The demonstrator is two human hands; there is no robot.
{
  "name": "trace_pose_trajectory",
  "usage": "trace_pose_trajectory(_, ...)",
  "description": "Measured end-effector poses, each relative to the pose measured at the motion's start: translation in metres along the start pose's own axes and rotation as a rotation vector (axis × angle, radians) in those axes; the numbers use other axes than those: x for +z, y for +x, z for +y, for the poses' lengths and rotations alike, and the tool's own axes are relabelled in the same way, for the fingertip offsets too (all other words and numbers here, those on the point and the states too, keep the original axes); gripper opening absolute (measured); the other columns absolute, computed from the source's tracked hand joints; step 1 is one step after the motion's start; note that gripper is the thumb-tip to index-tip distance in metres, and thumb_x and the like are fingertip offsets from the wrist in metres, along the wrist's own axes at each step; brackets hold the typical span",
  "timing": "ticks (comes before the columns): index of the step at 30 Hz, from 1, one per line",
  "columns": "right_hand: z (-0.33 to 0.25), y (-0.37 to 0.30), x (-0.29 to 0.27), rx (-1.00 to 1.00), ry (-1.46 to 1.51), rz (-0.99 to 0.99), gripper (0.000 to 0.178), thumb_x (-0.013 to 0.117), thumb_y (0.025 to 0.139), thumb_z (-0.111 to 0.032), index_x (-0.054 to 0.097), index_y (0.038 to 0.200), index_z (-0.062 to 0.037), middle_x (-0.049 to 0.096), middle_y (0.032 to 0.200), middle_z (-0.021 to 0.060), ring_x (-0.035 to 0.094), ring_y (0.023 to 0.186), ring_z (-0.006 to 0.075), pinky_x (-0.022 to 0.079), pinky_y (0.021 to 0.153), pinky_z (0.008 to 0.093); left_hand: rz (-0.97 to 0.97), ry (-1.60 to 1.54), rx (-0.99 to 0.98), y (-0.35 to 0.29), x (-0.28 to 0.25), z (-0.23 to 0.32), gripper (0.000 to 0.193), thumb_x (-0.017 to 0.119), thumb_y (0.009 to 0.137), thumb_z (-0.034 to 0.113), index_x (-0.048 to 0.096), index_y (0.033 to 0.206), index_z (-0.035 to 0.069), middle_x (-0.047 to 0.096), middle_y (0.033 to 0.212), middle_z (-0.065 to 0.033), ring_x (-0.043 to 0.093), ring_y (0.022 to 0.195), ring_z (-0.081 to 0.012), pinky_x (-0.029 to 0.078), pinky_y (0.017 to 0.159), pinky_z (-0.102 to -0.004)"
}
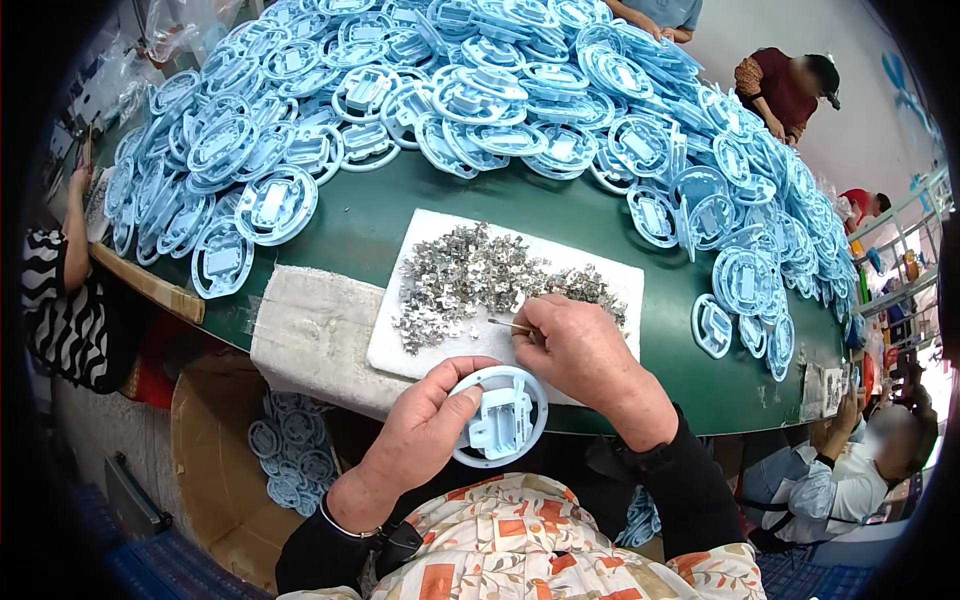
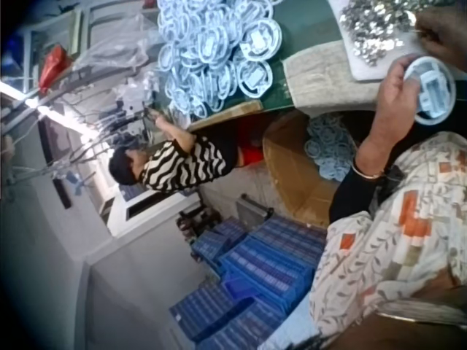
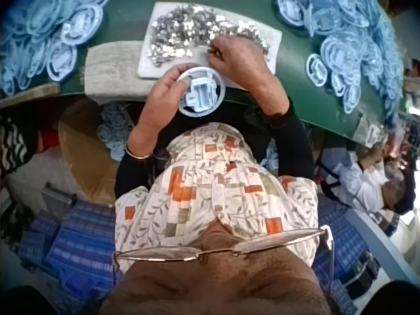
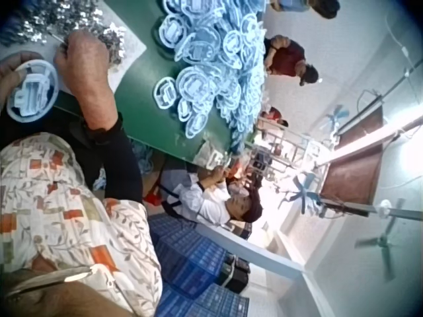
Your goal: The person repeatedly picks up light blue plastic rings and uses a small wooden-handled tool to press or adjust a central component. They handle the parts one at a time, placing finished units into a cardboard box. The process is repetitive and focused on manual assembly at a shared table.
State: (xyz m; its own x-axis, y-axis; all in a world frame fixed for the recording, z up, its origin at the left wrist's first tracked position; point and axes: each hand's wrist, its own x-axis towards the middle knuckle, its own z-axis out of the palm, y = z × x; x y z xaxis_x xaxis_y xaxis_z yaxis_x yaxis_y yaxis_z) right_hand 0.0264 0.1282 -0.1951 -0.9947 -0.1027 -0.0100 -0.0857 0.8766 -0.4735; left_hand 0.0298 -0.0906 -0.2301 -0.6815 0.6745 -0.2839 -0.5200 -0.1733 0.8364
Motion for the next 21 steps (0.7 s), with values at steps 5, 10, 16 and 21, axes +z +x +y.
trace_pose_trajectory(5,-0.007,0.004,0.001,-0.088,0.077,0.074,0.015,0.07,0.084,-0.016,0.069,0.094,-0.0057,0.069,0.088,0.0123,0.068,0.076,0.0338,0.055,0.068,0.0437,0.031,-0.044,-0.023,-0.002,-0.002,-0.001,0.034,0.043,0.104,0.007,0.048,0.136,-0.004,0.064,0.122,-0.0118,0.064,0.109,-0.0129,0.053,0.094,-0.0287)
trace_pose_trajectory(10,-0.016,0.014,0.011,-0.229,-0.088,0.052,0.017,0.074,0.082,-0.019,0.072,0.096,-0.0087,0.067,0.086,0.008,0.069,0.072,0.0287,0.056,0.063,0.0405,0.057,-0.071,-0.029,-0.005,-0.003,0.003,0.034,0.043,0.103,0.006,0.05,0.134,-0.004,0.065,0.12,-0.0121,0.065,0.106,-0.0129,0.054,0.092,-0.0279)
trace_pose_trajectory(16,-0.018,0.019,0.009,-0.219,-0.003,0.086,0.011,0.072,0.084,-0.017,0.068,0.084,-0.0058,0.065,0.078,0.0096,0.067,0.069,0.0304,0.054,0.062,0.0405,0.068,-0.1,-0.015,-0.006,-0.008,0.004,0.033,0.043,0.102,0.006,0.051,0.133,-0.004,0.067,0.115,-0.011,0.066,0.101,-0.0117,0.055,0.088,-0.0271)
trace_pose_trajectory(21,-0.005,-0.004,-0.015,0.089,0.65,0.003,0.01,0.071,0.087,-0.009,0.072,0.093,-0.0004,0.065,0.077,0.0025,0.055,0.063,0.0098,0.044,0.058,0.0268,0.055,0.008,-0.01,0.0,0.0,0.008,0.028,0.044,0.106,0.013,0.055,0.128,0.001,0.065,0.108,-0.0055,0.063,0.091,-0.007,0.053,0.08,-0.0239)
